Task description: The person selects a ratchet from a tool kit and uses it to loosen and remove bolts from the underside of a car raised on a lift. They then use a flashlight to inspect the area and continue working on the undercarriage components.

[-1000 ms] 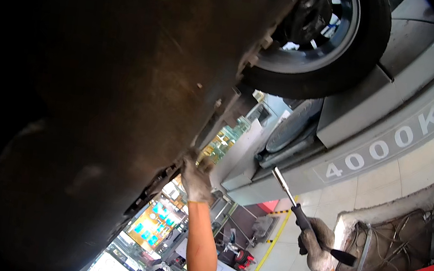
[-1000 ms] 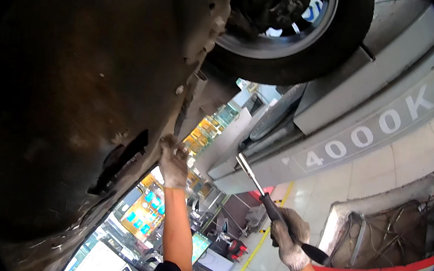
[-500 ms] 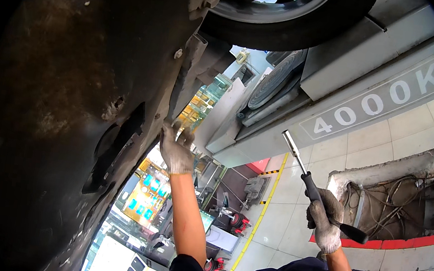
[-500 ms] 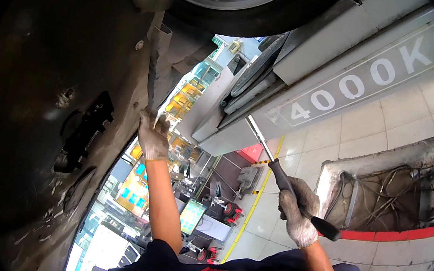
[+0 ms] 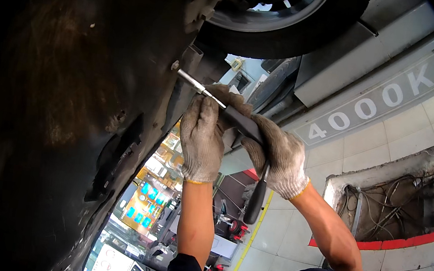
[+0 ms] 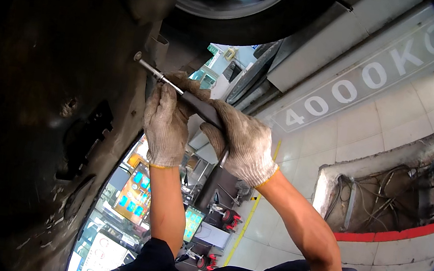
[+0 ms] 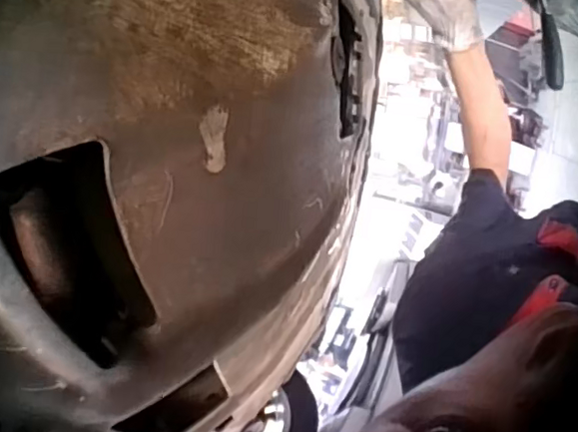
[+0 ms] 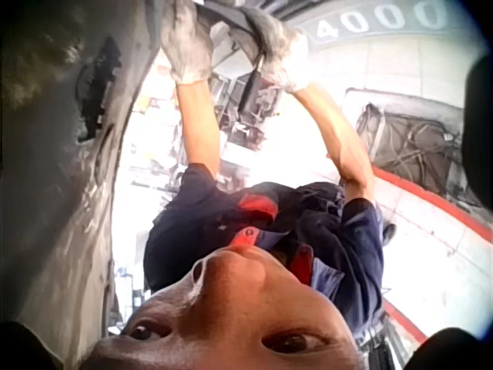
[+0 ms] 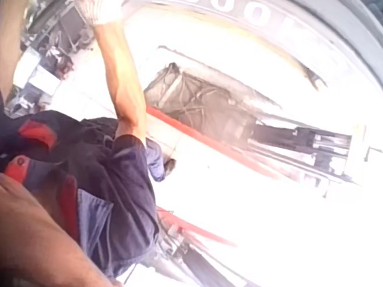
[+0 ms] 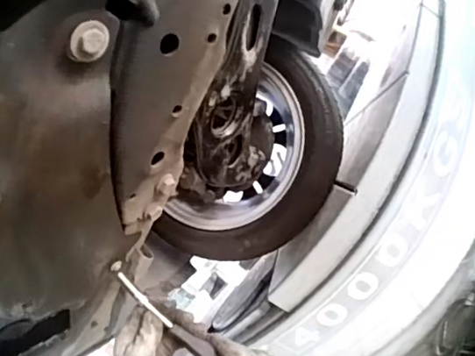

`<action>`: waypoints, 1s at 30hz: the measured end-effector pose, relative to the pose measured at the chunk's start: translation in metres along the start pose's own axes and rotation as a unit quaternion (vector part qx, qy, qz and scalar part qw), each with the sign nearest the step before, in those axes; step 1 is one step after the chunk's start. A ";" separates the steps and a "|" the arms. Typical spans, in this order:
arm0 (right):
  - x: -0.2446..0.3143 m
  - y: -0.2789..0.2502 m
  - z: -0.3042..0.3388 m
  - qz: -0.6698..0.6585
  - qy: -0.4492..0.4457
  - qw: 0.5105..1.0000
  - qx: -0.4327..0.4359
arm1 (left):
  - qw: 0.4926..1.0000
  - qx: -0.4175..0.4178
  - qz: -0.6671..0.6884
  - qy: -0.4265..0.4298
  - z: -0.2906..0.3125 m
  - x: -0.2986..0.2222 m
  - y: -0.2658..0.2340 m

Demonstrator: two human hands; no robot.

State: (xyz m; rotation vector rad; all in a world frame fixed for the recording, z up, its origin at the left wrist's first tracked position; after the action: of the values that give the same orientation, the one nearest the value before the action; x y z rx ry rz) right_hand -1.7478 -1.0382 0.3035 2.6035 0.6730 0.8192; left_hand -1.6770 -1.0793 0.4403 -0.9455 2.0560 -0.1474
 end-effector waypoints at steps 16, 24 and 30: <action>-0.009 0.006 -0.024 -0.299 0.155 0.939 0.065 | 0.999 0.049 -0.006 -0.008 -0.006 0.011 0.001; -0.006 0.016 -0.011 -0.399 0.325 0.848 0.125 | 0.993 -0.005 -0.121 0.014 0.005 0.004 -0.009; -0.023 0.028 -0.006 -0.783 0.354 0.381 0.341 | 0.994 -0.077 -0.043 -0.058 0.008 0.011 0.014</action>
State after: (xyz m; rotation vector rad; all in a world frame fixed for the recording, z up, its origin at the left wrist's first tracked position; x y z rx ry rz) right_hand -1.7581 -1.0728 0.3103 0.3984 3.2473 0.7548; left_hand -1.6831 -1.0750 0.4223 -1.1126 1.9417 0.0206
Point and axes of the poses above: each hand's wrist, its own z-axis away from the middle knuckle, its own y-axis out of the palm, x = y × z, the point moved 3 cm from there along -z, towards the middle knuckle, and after that the axes turned 4 degrees about z, right-handed, at the moved point
